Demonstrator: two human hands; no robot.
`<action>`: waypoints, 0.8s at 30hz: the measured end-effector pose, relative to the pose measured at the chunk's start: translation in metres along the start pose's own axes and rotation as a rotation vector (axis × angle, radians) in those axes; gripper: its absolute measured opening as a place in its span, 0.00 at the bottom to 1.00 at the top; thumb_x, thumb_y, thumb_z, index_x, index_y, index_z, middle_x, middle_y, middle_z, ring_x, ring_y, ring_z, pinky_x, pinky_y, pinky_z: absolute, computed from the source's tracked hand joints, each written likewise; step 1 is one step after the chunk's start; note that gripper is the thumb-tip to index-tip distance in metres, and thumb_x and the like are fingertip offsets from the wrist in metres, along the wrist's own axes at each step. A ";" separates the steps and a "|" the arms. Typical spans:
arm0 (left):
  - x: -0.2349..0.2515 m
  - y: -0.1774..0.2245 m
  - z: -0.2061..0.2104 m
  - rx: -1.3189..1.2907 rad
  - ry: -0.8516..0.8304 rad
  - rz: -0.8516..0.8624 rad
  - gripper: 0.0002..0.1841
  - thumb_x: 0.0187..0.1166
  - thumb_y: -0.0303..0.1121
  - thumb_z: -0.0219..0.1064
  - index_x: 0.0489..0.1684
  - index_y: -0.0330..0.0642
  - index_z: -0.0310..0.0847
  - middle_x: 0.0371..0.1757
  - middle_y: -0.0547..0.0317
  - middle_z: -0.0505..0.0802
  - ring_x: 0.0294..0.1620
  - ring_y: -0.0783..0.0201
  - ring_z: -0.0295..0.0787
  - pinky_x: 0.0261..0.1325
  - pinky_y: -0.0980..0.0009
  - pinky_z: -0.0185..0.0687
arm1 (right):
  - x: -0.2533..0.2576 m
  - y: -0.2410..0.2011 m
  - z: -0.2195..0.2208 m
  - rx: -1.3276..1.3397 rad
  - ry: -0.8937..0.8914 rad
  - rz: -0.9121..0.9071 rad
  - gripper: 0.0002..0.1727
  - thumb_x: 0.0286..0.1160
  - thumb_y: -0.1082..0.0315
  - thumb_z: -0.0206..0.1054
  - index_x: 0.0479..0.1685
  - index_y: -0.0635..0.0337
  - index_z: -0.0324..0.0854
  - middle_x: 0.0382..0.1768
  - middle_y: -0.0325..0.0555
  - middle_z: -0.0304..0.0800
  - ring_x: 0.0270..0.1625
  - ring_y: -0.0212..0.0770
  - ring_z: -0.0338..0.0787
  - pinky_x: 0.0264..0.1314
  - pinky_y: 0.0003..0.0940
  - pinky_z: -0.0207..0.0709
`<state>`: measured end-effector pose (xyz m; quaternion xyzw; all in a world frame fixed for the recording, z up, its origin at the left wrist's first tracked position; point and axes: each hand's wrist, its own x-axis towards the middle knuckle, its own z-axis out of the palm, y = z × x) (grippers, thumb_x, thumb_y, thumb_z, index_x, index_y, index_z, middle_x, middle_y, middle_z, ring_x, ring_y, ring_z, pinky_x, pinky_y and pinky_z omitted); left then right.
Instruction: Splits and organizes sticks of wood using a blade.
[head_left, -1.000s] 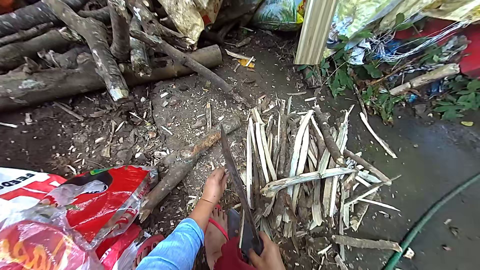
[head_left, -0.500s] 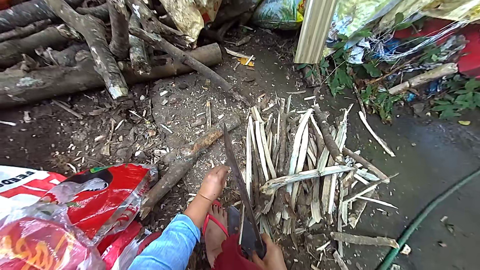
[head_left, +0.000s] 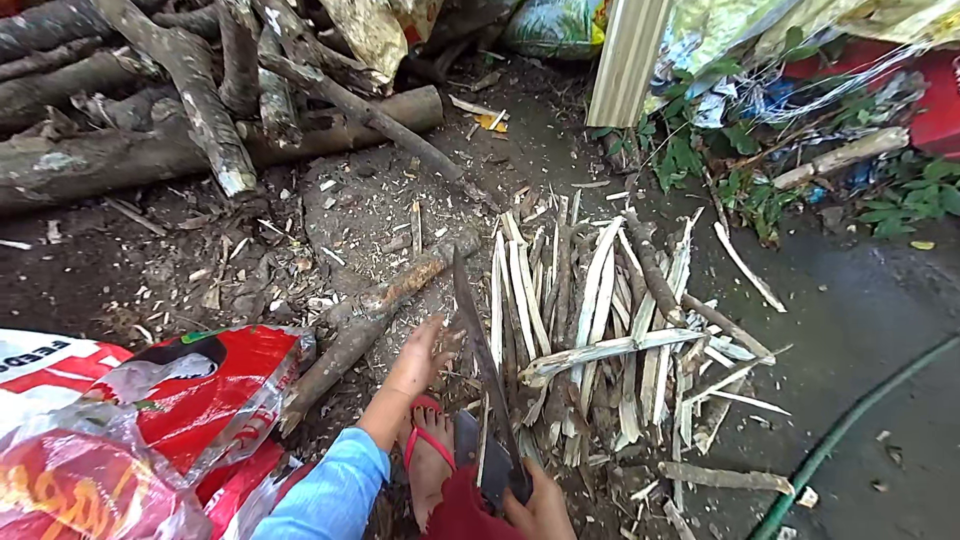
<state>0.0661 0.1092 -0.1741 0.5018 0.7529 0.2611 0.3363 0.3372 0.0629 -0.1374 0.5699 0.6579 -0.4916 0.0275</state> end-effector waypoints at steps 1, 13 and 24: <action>-0.004 -0.005 -0.006 -0.020 0.073 -0.012 0.41 0.72 0.28 0.78 0.86 0.23 0.61 0.86 0.28 0.71 0.87 0.38 0.70 0.89 0.52 0.64 | -0.003 -0.002 0.000 0.025 0.040 -0.040 0.25 0.64 0.72 0.73 0.59 0.82 0.81 0.36 0.69 0.91 0.39 0.63 0.93 0.50 0.60 0.84; -0.065 -0.063 -0.017 0.047 0.314 -0.167 0.38 0.72 0.22 0.75 0.84 0.22 0.63 0.78 0.24 0.79 0.78 0.33 0.77 0.83 0.46 0.70 | 0.016 -0.005 0.002 0.023 0.029 -0.010 0.26 0.63 0.71 0.73 0.62 0.78 0.80 0.35 0.66 0.91 0.38 0.61 0.93 0.48 0.60 0.84; -0.068 -0.063 -0.019 0.048 0.280 -0.187 0.32 0.75 0.23 0.72 0.81 0.24 0.69 0.75 0.25 0.81 0.78 0.33 0.78 0.83 0.45 0.69 | 0.018 -0.003 0.017 0.002 0.090 -0.081 0.24 0.62 0.70 0.73 0.58 0.77 0.83 0.33 0.66 0.91 0.37 0.62 0.93 0.45 0.61 0.84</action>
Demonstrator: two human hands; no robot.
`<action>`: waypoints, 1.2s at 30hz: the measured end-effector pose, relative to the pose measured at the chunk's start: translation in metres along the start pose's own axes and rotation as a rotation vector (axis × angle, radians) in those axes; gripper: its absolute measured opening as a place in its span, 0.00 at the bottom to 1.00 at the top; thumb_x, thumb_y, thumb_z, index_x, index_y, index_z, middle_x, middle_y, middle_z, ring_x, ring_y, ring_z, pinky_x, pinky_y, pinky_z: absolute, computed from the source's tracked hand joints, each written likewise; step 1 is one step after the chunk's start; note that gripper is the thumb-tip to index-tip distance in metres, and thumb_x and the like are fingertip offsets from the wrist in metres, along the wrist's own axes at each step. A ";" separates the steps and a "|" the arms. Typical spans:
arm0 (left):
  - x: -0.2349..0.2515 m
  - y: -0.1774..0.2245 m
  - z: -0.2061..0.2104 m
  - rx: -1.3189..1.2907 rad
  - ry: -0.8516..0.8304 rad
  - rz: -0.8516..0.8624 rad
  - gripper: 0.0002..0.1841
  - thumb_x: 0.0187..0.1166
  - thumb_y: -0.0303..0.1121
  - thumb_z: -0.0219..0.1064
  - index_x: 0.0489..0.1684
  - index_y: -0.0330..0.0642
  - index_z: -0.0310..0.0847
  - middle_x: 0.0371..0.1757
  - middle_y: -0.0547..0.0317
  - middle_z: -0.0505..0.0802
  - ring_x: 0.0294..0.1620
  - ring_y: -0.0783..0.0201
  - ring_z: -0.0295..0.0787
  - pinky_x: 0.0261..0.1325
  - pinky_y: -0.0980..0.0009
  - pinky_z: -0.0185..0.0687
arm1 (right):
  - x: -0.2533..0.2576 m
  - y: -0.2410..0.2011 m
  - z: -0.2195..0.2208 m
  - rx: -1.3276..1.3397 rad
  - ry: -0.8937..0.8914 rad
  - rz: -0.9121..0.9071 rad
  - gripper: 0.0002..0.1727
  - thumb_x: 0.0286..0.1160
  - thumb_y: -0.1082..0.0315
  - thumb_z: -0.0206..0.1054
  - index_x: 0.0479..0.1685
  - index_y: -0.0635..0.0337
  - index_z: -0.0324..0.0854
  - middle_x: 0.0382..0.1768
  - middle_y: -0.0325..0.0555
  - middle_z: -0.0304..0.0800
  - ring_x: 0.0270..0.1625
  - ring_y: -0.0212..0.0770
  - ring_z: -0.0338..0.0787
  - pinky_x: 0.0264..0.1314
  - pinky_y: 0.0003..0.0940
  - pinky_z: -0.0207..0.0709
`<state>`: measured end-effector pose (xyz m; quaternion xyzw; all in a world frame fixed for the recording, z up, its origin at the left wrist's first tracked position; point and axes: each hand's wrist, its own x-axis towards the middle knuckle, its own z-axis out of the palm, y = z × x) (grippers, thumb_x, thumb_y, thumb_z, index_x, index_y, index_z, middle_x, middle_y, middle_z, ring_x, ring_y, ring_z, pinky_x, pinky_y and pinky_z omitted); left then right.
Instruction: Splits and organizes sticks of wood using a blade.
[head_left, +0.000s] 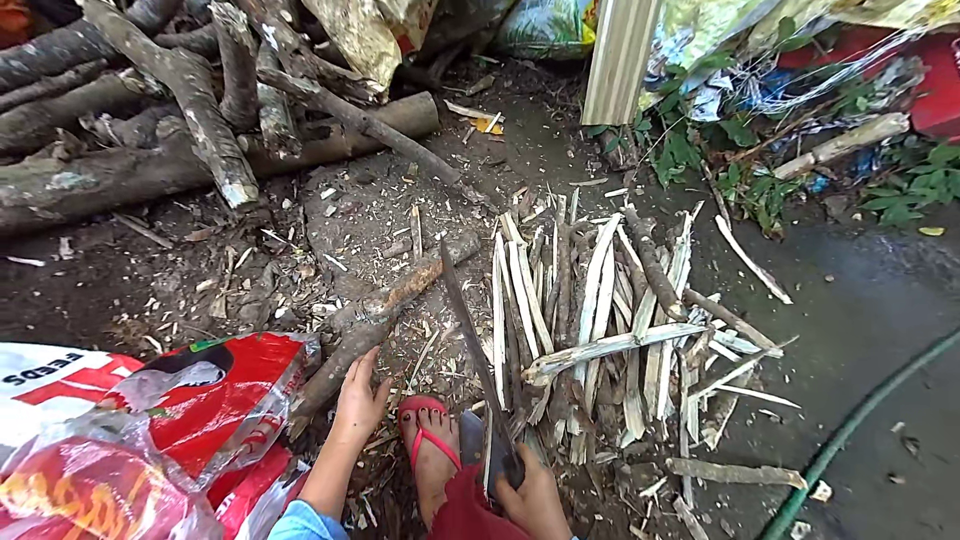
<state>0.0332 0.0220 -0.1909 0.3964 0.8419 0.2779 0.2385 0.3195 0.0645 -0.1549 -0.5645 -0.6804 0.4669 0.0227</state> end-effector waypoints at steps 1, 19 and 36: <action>-0.001 -0.002 -0.001 -0.001 0.008 0.003 0.31 0.76 0.23 0.72 0.80 0.24 0.70 0.75 0.24 0.81 0.78 0.32 0.78 0.83 0.44 0.70 | -0.003 0.003 0.005 -0.006 0.050 -0.032 0.24 0.61 0.71 0.74 0.56 0.79 0.83 0.33 0.67 0.92 0.36 0.64 0.93 0.45 0.63 0.85; -0.003 -0.004 0.005 0.061 -0.119 -0.054 0.25 0.80 0.25 0.69 0.76 0.26 0.75 0.75 0.30 0.83 0.80 0.37 0.77 0.86 0.48 0.67 | 0.031 0.018 0.015 -0.207 -0.322 0.298 0.29 0.76 0.59 0.71 0.75 0.63 0.76 0.54 0.63 0.93 0.60 0.60 0.93 0.67 0.60 0.81; 0.038 0.015 0.044 0.206 -0.435 -0.333 0.22 0.86 0.36 0.66 0.74 0.33 0.76 0.73 0.37 0.84 0.74 0.45 0.83 0.80 0.51 0.74 | 0.031 0.042 0.040 -0.307 -0.448 0.422 0.30 0.77 0.58 0.69 0.77 0.60 0.74 0.60 0.62 0.92 0.66 0.60 0.91 0.70 0.61 0.79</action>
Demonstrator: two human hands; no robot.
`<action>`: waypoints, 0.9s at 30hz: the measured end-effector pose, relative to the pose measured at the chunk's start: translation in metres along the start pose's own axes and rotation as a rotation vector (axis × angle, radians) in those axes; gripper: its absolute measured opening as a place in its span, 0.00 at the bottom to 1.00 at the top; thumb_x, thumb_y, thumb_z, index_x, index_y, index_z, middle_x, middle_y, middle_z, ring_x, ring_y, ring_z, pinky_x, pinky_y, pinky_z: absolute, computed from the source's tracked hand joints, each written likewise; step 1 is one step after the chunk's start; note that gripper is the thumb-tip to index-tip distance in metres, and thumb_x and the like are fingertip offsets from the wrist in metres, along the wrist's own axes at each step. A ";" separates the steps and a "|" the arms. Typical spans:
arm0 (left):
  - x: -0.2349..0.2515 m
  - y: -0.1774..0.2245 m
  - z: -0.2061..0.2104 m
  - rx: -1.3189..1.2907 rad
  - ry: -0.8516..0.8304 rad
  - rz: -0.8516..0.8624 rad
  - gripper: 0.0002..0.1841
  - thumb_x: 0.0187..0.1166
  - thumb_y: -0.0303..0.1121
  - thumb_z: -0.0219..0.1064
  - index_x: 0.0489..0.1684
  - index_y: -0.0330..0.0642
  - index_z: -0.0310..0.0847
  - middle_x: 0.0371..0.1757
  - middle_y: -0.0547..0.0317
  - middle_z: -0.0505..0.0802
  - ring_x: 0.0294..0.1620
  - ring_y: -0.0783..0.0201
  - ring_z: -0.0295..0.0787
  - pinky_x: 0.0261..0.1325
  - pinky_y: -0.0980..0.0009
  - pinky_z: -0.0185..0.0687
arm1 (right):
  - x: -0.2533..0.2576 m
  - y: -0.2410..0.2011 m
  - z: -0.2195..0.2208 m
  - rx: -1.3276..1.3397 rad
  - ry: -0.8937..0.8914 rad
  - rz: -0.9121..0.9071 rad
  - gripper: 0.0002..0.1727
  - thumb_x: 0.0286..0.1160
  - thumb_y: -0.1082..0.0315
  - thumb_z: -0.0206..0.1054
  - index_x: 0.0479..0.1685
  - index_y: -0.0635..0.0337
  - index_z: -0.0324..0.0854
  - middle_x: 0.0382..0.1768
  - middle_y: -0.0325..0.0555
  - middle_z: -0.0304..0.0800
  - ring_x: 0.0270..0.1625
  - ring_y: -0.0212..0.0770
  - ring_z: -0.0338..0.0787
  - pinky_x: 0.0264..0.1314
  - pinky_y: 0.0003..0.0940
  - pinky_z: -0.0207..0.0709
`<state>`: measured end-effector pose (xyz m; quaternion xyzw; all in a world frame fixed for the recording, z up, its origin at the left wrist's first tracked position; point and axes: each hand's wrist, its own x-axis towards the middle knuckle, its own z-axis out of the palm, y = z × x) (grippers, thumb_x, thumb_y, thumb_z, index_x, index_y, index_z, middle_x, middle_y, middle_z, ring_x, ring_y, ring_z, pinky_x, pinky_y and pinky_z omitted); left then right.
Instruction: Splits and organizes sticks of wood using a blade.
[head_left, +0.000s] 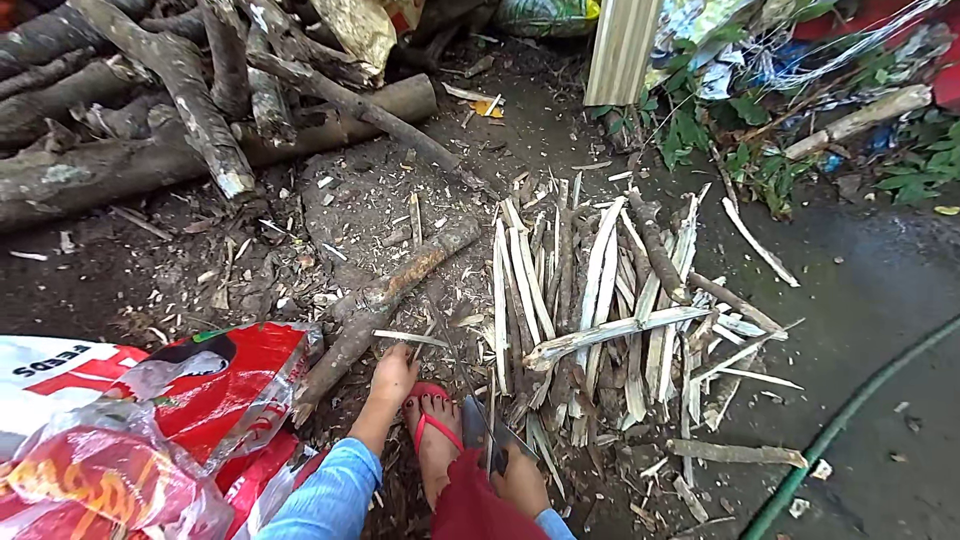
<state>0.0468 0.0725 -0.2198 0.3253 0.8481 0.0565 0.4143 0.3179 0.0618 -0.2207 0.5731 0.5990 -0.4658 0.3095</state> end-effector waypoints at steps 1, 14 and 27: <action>0.004 0.002 0.001 0.012 0.000 -0.028 0.22 0.86 0.37 0.66 0.74 0.33 0.76 0.74 0.37 0.83 0.75 0.45 0.82 0.80 0.50 0.74 | 0.000 0.000 0.000 0.017 -0.007 -0.013 0.30 0.77 0.58 0.69 0.77 0.61 0.74 0.60 0.62 0.92 0.66 0.60 0.90 0.71 0.61 0.79; 0.034 0.037 0.014 -0.593 0.371 -0.346 0.22 0.87 0.45 0.65 0.61 0.31 0.85 0.59 0.37 0.92 0.66 0.44 0.87 0.72 0.44 0.75 | -0.013 0.021 -0.015 0.363 0.209 -0.153 0.30 0.65 0.68 0.75 0.69 0.71 0.79 0.47 0.66 0.93 0.52 0.61 0.93 0.61 0.61 0.82; 0.016 0.026 0.003 0.093 -0.034 -0.132 0.24 0.84 0.36 0.67 0.77 0.39 0.75 0.80 0.39 0.79 0.77 0.41 0.81 0.76 0.42 0.77 | -0.008 0.035 -0.009 0.500 0.236 -0.112 0.29 0.62 0.72 0.74 0.67 0.74 0.78 0.39 0.63 0.91 0.37 0.55 0.92 0.48 0.56 0.85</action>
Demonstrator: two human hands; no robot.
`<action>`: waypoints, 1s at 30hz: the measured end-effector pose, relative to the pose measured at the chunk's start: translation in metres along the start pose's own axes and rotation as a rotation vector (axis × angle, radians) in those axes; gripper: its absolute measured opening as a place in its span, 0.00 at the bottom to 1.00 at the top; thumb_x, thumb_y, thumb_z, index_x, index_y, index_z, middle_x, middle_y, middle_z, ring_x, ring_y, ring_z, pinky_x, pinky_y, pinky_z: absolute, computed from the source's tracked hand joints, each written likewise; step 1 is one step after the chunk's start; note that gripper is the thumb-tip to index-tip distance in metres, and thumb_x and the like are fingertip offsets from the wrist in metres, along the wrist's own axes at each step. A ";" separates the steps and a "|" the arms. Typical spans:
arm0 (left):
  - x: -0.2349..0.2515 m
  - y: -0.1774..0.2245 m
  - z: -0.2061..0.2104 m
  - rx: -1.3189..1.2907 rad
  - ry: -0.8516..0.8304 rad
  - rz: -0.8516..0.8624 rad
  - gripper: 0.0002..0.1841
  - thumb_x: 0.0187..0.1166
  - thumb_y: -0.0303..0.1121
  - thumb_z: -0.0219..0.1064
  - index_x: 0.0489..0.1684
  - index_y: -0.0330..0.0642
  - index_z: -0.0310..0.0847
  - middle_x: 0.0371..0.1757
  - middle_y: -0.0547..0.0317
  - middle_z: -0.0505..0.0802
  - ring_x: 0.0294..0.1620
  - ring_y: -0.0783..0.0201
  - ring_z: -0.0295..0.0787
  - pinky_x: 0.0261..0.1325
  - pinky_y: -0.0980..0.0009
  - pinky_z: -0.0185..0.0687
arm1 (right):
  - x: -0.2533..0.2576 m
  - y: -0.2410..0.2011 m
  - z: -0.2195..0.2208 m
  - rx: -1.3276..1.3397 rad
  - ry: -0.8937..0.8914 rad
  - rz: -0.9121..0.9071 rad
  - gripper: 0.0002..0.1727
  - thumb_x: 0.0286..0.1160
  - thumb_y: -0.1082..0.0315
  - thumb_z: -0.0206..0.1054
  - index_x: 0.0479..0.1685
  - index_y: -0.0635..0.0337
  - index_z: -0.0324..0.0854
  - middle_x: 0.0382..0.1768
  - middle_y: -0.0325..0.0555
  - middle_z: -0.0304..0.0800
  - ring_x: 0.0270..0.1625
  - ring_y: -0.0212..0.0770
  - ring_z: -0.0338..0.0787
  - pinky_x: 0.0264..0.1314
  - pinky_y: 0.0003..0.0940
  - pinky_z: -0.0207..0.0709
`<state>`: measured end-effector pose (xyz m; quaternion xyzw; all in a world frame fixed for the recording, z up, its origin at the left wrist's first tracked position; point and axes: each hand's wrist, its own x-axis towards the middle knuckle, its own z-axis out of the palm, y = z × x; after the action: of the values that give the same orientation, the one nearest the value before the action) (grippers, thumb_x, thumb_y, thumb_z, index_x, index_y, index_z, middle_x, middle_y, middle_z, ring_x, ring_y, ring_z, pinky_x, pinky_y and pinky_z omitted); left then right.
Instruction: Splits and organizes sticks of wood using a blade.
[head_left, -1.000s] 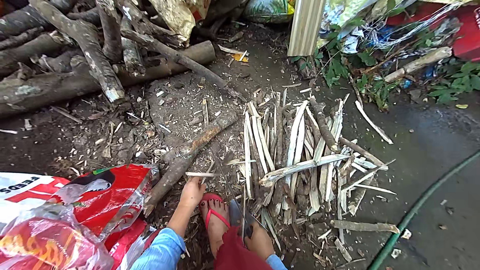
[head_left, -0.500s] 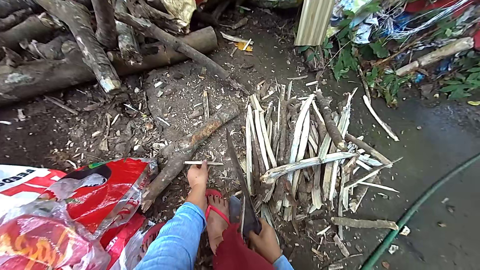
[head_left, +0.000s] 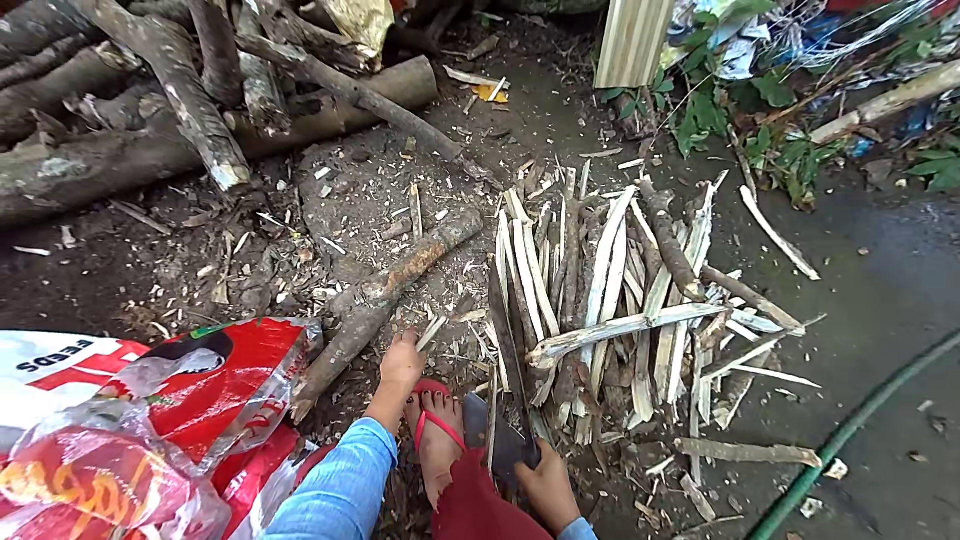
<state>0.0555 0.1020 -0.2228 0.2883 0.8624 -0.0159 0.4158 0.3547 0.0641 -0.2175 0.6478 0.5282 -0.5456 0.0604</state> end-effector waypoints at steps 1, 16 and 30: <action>0.001 -0.001 0.002 0.026 0.004 -0.002 0.23 0.84 0.36 0.66 0.77 0.40 0.76 0.81 0.40 0.78 0.77 0.41 0.81 0.76 0.43 0.77 | 0.000 0.000 0.000 -0.003 -0.001 0.000 0.29 0.62 0.72 0.74 0.66 0.74 0.79 0.39 0.63 0.91 0.37 0.55 0.92 0.49 0.56 0.85; -0.001 0.087 0.020 0.222 -0.206 0.400 0.25 0.84 0.30 0.63 0.81 0.37 0.70 0.76 0.34 0.83 0.78 0.35 0.79 0.76 0.36 0.73 | -0.007 -0.010 -0.008 0.137 0.093 -0.033 0.27 0.59 0.74 0.73 0.62 0.75 0.78 0.31 0.57 0.89 0.27 0.46 0.89 0.38 0.47 0.86; -0.102 -0.024 -0.100 0.033 -0.260 0.269 0.19 0.91 0.36 0.60 0.71 0.31 0.76 0.60 0.31 0.88 0.64 0.37 0.86 0.71 0.38 0.75 | 0.000 -0.011 0.009 0.065 0.033 -0.005 0.26 0.62 0.77 0.73 0.63 0.78 0.77 0.33 0.62 0.89 0.30 0.51 0.89 0.41 0.53 0.84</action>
<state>0.0221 0.0591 -0.0884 0.4035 0.7546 -0.0113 0.5174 0.3406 0.0634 -0.2155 0.6570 0.5128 -0.5518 0.0294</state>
